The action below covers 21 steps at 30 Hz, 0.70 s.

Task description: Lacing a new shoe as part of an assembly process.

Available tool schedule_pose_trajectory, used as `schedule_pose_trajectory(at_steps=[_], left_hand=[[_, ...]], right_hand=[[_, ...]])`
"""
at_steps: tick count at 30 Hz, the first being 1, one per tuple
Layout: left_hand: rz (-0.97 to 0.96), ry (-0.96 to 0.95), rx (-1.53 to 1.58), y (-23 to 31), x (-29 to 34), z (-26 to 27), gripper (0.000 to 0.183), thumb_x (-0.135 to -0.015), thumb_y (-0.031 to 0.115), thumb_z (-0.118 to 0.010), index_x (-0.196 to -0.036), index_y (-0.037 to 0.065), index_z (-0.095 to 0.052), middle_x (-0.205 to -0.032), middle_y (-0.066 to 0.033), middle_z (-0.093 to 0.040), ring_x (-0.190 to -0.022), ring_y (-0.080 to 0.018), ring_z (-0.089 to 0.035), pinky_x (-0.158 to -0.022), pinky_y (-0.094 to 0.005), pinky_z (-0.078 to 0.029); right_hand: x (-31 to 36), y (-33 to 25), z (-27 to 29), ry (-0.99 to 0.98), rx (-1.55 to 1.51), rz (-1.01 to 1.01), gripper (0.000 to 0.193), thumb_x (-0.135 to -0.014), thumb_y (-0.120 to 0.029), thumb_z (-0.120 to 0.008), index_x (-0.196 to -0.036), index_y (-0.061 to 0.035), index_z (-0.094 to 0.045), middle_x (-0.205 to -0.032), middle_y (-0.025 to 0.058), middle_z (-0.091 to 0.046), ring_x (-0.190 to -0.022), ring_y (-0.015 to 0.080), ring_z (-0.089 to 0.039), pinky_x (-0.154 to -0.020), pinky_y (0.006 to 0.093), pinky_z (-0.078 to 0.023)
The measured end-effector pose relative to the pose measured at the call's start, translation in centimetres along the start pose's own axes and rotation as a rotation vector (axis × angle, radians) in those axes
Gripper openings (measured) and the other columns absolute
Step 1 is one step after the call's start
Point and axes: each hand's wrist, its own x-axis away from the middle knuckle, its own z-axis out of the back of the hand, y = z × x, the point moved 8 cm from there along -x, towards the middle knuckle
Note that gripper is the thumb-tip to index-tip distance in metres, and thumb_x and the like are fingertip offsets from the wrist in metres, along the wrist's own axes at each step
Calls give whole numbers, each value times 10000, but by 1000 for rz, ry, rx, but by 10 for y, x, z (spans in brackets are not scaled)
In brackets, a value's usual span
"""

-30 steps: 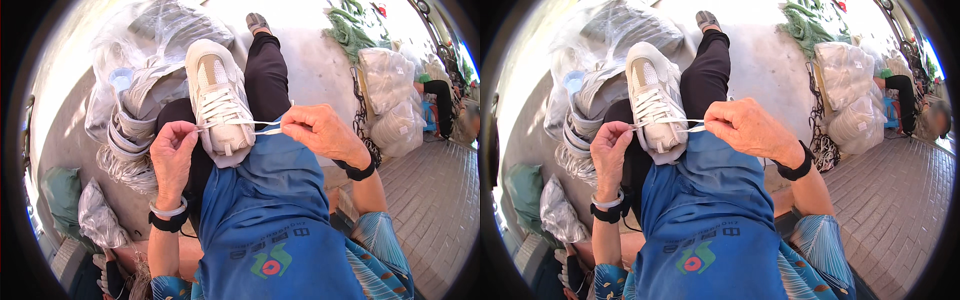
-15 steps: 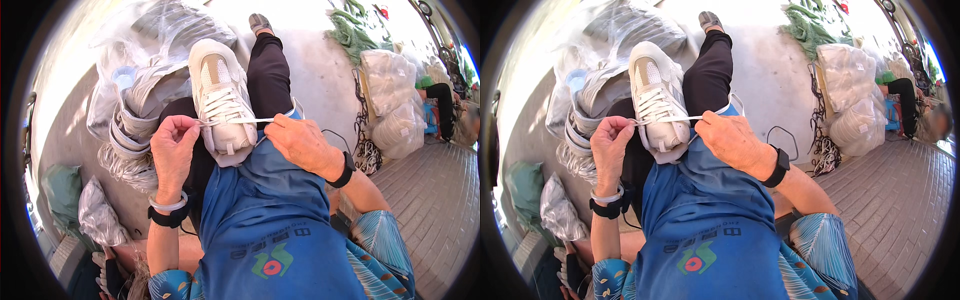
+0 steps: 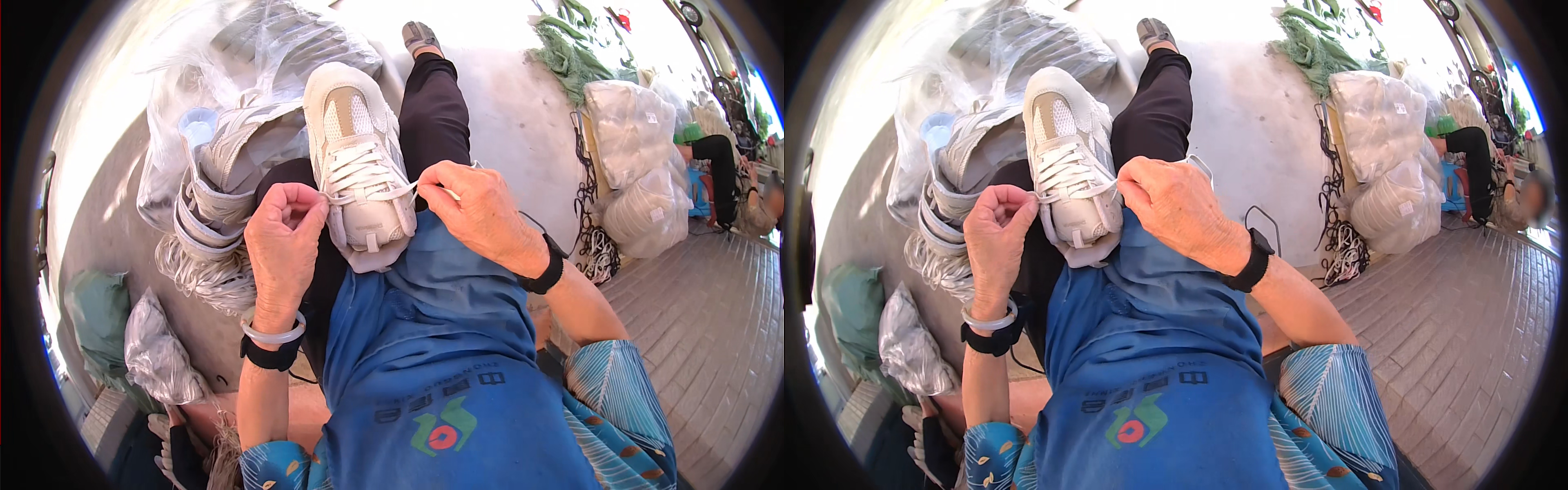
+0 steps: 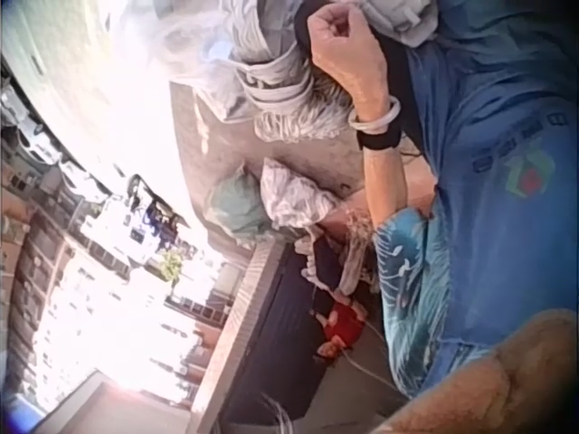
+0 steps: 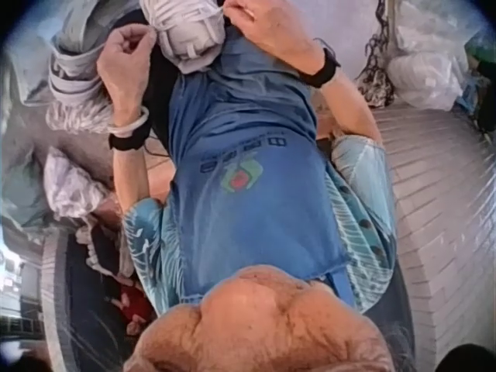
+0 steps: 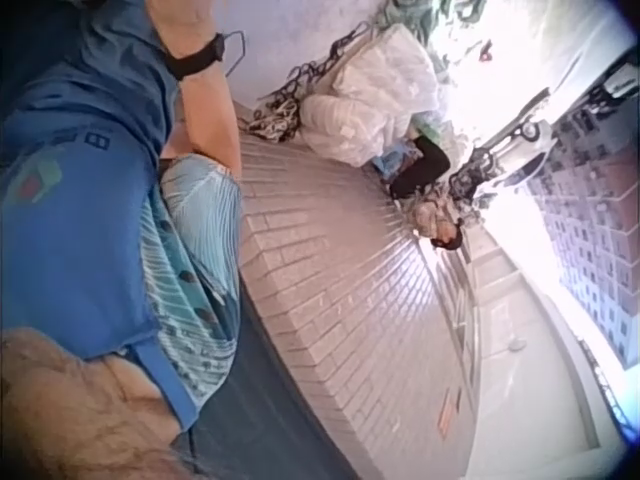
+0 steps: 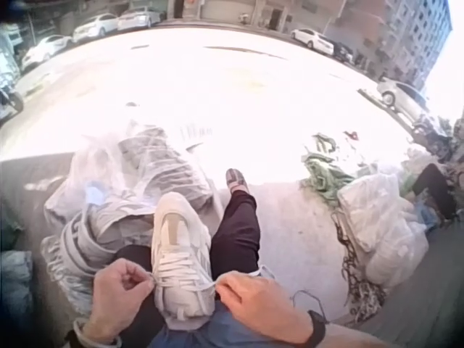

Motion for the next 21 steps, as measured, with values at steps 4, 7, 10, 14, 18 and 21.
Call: schedule_pose_trajectory(at_steps=[4, 7, 10, 14, 18, 21], left_hand=[[39, -21, 37, -8, -1, 1, 75, -871, 42, -684, -912, -14, -658, -803, 0, -645, -732, -43, -576, -675, -189, -472], [58, -19, -34, -5, 1, 2, 70, -864, 55, -685, -909, 1, -687, -808, -20, -653, -744, -84, -594, -695, -225, -482], [-258, 75, -321, 17, 9, -2, 64, -840, 69, -699, -877, 17, -700, -822, -48, -632, -752, -163, -601, -700, -288, -486], [-546, 144, -724, 48, 25, -7, 153, -798, 88, -732, -932, 34, -684, -859, -78, -601, -759, -231, -586, -695, -347, -478], [-405, 61, -666, 37, 31, -16, 320, -804, 93, -749, -1090, 8, -634, -885, -81, -581, -617, -153, -525, -603, -288, -461], [-312, 53, -606, 32, 31, -18, 322, -820, 70, -728, -1115, -3, -621, -918, -102, -609, -641, -135, -564, -595, -275, -476]], right_hand=[[2, 4, 1, 0, 4, 66, 71, -859, -84, -655, -862, -23, -620, -734, 135, -655, -651, 294, -648, -587, 349, -491], [3, 5, 6, 47, -36, 9, 109, -870, -122, -621, -811, -32, -603, -727, 138, -654, -653, 341, -630, -597, 400, -485], [-2, -2, 6, 98, -50, 10, 122, -873, -120, -620, -801, -25, -597, -725, 152, -648, -660, 355, -628, -598, 410, -484], [-10, 5, 2, 93, -154, -37, 132, -878, -122, -612, -806, -11, -596, -714, 175, -638, -669, 370, -627, -595, 426, -481], [-8, 7, -1, -19, -207, -53, 146, -877, -125, -593, -812, 6, -597, -687, 198, -622, -666, 386, -624, -592, 436, -480], [-8, 3, -3, -38, -187, -44, 161, -874, -135, -585, -813, 13, -602, -676, 205, -617, -663, 393, -621, -594, 439, -479]])
